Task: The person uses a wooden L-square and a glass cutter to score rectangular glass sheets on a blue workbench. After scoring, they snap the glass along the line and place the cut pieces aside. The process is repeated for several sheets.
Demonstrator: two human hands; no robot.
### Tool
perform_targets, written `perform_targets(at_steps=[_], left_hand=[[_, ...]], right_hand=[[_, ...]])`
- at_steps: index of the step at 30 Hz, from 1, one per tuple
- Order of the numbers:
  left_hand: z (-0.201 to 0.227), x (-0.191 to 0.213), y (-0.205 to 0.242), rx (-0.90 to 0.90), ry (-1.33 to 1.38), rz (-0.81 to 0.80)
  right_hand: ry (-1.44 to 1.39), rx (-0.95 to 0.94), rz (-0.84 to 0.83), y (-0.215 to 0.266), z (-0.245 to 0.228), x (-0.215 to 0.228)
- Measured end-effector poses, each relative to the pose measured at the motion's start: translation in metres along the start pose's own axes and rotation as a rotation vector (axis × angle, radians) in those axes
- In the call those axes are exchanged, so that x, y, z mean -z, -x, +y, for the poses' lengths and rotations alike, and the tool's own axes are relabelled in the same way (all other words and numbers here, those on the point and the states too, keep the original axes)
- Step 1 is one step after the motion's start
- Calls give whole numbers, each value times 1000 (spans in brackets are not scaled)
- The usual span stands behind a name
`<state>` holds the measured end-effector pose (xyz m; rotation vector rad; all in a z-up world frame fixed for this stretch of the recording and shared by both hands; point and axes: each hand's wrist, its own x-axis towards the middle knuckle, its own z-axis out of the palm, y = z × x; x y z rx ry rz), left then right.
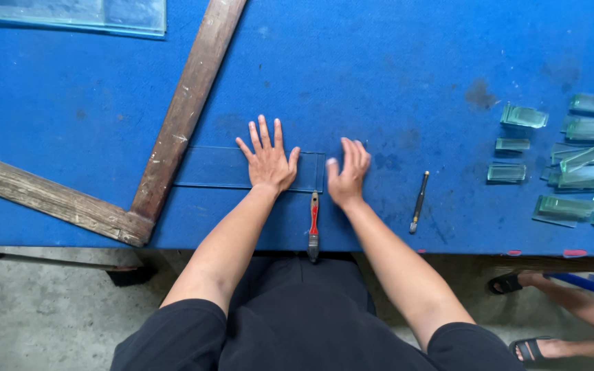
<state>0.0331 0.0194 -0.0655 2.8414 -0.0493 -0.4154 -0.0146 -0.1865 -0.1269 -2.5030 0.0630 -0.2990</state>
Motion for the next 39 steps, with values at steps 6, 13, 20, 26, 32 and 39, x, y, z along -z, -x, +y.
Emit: perform_targets(at_steps=[6,13,20,26,32,39], left_hand=[[1,1,6,20,-3,-39],[0,2,3,29,-12,-57],[1,-4,3,29,-17,-24],[5,-7,5,26,-55,15],[5,-12,5,36,-68,35],[5,-11,9,3,26,122]], right_hand=[[237,311,-740,-25,-49,74],[327,344,-772,-31,-46,73],[-367,59,-464,-7,34,82],[-1977,-685,-247,15,41,195],[-2179,-610,-193,29,77,265],[-102,-504,-23,39,176,298]])
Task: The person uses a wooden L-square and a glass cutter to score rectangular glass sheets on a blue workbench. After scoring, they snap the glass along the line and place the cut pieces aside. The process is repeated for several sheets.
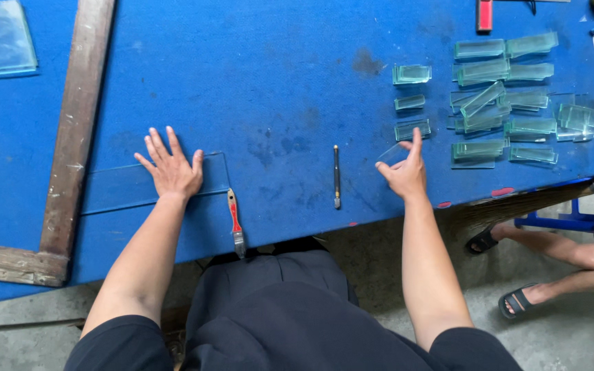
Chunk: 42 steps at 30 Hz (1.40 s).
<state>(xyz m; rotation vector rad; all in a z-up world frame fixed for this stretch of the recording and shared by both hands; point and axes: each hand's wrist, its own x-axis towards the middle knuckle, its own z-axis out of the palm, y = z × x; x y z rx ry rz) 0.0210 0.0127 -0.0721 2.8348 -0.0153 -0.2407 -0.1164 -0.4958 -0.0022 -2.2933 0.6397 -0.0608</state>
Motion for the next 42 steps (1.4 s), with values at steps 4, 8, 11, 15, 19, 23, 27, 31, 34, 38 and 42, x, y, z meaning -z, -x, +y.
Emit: perform_targets(at_steps=[4,8,11,15,19,23,27,31,34,38,42], left_hand=[[-2,15,10,54,66,63],[-34,33,19,148,55,202],[-73,66,36,253,-8,226],[-130,127,76,545,-6,46],[-239,109,121,736,-87,-163],[-287,90,144,392,-327,-161],[-311,68,131,411,-353,-171],[-306,83,118,413,-347,-221],[-275,103,122,362,-310,-223],[-162,149,139,234,-217,-169],[-68,124,145,203,-68,-415]], right_hand=[[323,-115,162,-20,49,6],[405,-274,192,-35,74,6],[402,-335,185,-21,33,10],[305,-73,335,25,-4,-29],[254,513,242,88,-29,-112],[163,541,-224,147,-98,-176],[262,450,-457,181,-162,-222],[415,369,-547,182,-168,-266],[408,297,-547,173,-166,-250],[484,194,-356,150,-150,-198],[566,30,-168,112,-85,-179]])
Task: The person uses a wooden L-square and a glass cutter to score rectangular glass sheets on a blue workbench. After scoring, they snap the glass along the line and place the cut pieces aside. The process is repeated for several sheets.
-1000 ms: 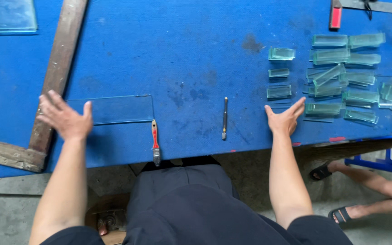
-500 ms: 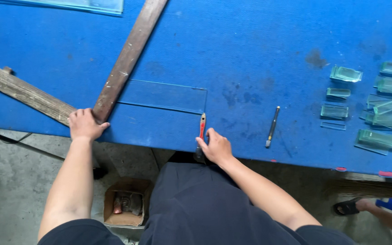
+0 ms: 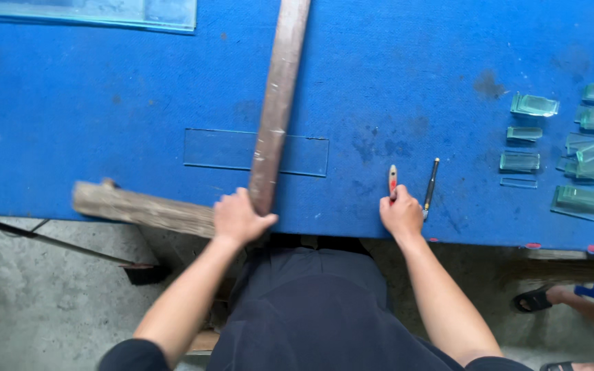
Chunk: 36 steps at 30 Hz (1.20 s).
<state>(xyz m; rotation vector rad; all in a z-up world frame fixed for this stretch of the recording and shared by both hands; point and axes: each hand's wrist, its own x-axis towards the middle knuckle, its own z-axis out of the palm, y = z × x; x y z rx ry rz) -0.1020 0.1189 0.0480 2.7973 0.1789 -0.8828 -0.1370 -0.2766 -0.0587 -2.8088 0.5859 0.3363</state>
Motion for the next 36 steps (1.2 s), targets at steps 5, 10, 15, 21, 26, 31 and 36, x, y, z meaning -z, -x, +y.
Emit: perform_targets(at_steps=[5,10,15,21,26,31,36], left_hand=[[64,-65,-11,-51,22,7],[76,-95,-25,-41,-2,-16],[79,-94,-22,-51,-50,-17],[80,-92,-26,-39,-69,-41],[80,-85,-26,-64,-58,-60],[75,-56,-34,-106,-32,-183],[68,-52,-57,-147,33,-290]], right_hand=[[-33,-95,62,-13,12,-6],[-127,-155,72,0,-4,5],[-401,-168,150,-2,-16,7],[-876,-304,62,-27,-53,1],[-1156,-314,79,-53,-114,0],[-1215,-185,-3,-65,-167,-2],[-1304,-253,87,-36,-180,-17]])
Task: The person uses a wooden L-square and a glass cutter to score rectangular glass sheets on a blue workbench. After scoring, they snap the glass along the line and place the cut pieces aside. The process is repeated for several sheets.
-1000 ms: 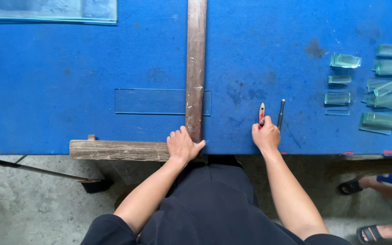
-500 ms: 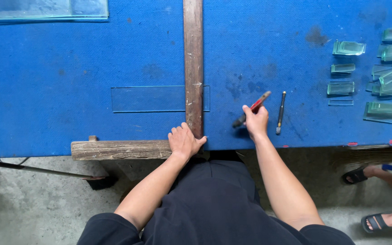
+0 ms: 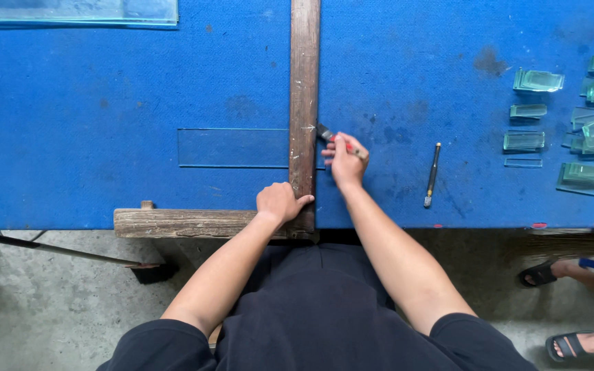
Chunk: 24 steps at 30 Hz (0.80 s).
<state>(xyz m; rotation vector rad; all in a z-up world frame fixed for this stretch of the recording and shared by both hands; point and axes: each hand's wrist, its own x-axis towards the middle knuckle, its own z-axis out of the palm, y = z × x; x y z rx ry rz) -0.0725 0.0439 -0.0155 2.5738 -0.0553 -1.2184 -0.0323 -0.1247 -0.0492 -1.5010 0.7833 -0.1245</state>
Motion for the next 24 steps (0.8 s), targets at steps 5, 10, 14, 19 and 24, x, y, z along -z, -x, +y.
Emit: perform_targets(at_steps=[5,10,14,19,24], left_hand=[[3,19,3,10,32,-34],[5,29,8,8,45,-55],[7,32,13,9,37,-60],[9,39,22,12,61,-87],[10,41,19,17,62,-120]], right_hand=[[105,-30,-33,48,22,32],[367,-23,-75,34,-2,42],[335,21,-130,-20,-15,8],[-122,-83,38,-67,-30,-10],[-73,-496,-274,-47,-42,46]])
